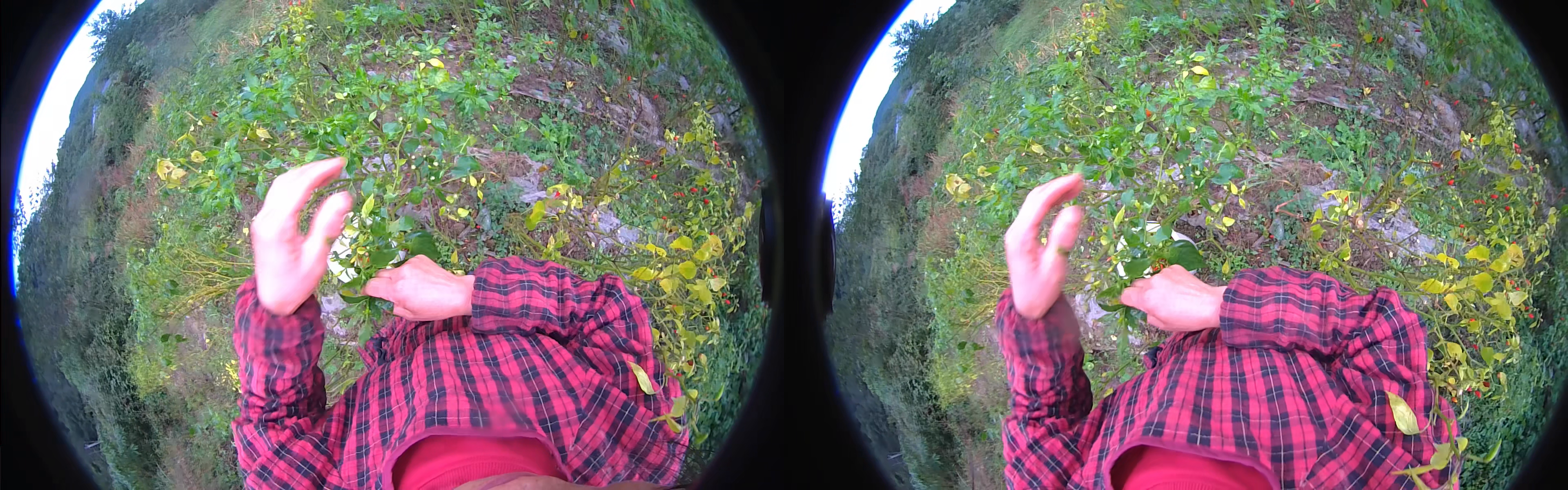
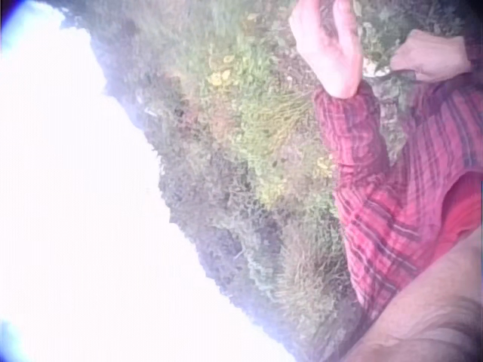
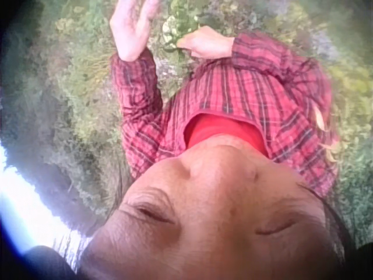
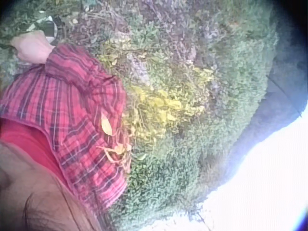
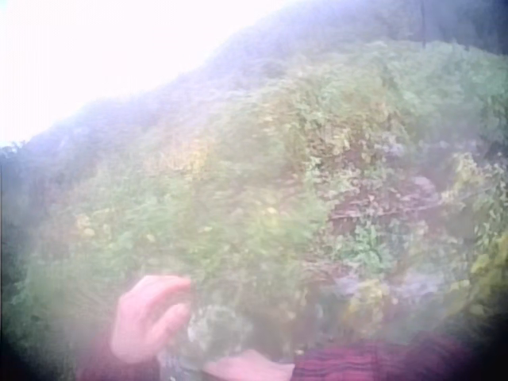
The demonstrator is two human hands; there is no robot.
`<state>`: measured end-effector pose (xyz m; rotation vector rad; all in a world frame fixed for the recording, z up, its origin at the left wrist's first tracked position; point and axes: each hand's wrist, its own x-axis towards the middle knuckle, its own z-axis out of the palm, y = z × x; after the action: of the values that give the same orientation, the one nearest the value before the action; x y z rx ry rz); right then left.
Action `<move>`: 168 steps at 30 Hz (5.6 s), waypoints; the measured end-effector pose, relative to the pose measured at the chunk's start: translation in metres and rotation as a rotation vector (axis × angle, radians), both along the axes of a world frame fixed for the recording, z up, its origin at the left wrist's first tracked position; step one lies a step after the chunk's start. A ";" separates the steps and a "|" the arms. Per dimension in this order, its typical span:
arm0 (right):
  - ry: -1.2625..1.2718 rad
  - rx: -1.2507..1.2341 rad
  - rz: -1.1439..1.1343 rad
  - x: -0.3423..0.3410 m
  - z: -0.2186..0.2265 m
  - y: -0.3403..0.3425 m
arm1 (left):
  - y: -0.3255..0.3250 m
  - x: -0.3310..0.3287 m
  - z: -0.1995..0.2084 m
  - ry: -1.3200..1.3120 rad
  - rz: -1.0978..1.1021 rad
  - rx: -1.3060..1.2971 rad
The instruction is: The person picks small red chilies from a bush by hand and places them into a white bowl on the ground. They move between several nearby plants, selecting and collecting chilies throughout the clip.
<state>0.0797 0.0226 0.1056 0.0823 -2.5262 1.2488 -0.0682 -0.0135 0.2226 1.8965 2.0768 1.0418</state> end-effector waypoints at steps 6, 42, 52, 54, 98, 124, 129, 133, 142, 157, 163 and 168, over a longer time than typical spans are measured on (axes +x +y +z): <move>0.166 -0.018 -0.042 -0.027 -0.004 -0.009 | 0.081 0.015 -0.085 0.545 -0.252 -0.543; -0.607 0.133 0.130 -0.170 -0.075 0.228 | -0.022 -0.053 -0.168 0.126 -0.001 -0.671; -0.549 -0.173 -0.167 -0.167 -0.084 0.210 | -0.015 -0.049 -0.160 0.063 0.053 -0.607; -0.546 -0.440 -0.305 -0.156 -0.086 0.211 | -0.008 -0.048 -0.155 0.079 0.018 -0.586; -0.638 -1.204 -0.165 -0.101 0.005 0.090 | -0.039 -0.024 -0.168 -0.793 0.224 -0.221; -1.460 -1.129 0.261 -0.186 -0.025 -0.012 | -0.052 0.001 -0.196 -0.999 0.065 -0.237; -1.534 -1.119 0.153 -0.193 -0.082 -0.039 | -0.058 0.019 -0.187 -1.093 0.089 -0.190; -1.392 -0.913 -0.114 -0.236 -0.144 -0.076 | -0.059 0.034 -0.198 -0.938 0.098 -0.178; -0.560 -0.443 0.112 -0.267 -0.204 -0.084 | -0.068 0.049 -0.229 -0.929 0.164 -0.233; -0.331 -0.588 -0.140 -0.046 0.044 0.216 | -0.105 0.000 -0.204 -0.481 0.087 -0.529; -0.601 -0.450 -0.452 0.044 -0.042 0.225 | -0.120 -0.016 -0.198 -0.401 0.131 -0.571; -0.581 -0.791 -0.660 0.072 -0.082 0.204 | -0.121 -0.036 -0.185 -0.338 0.156 -0.643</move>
<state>0.1518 0.2267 0.0233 -1.3210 -1.9155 1.9965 -0.1043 -0.1342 0.0372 1.1787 2.0406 0.5573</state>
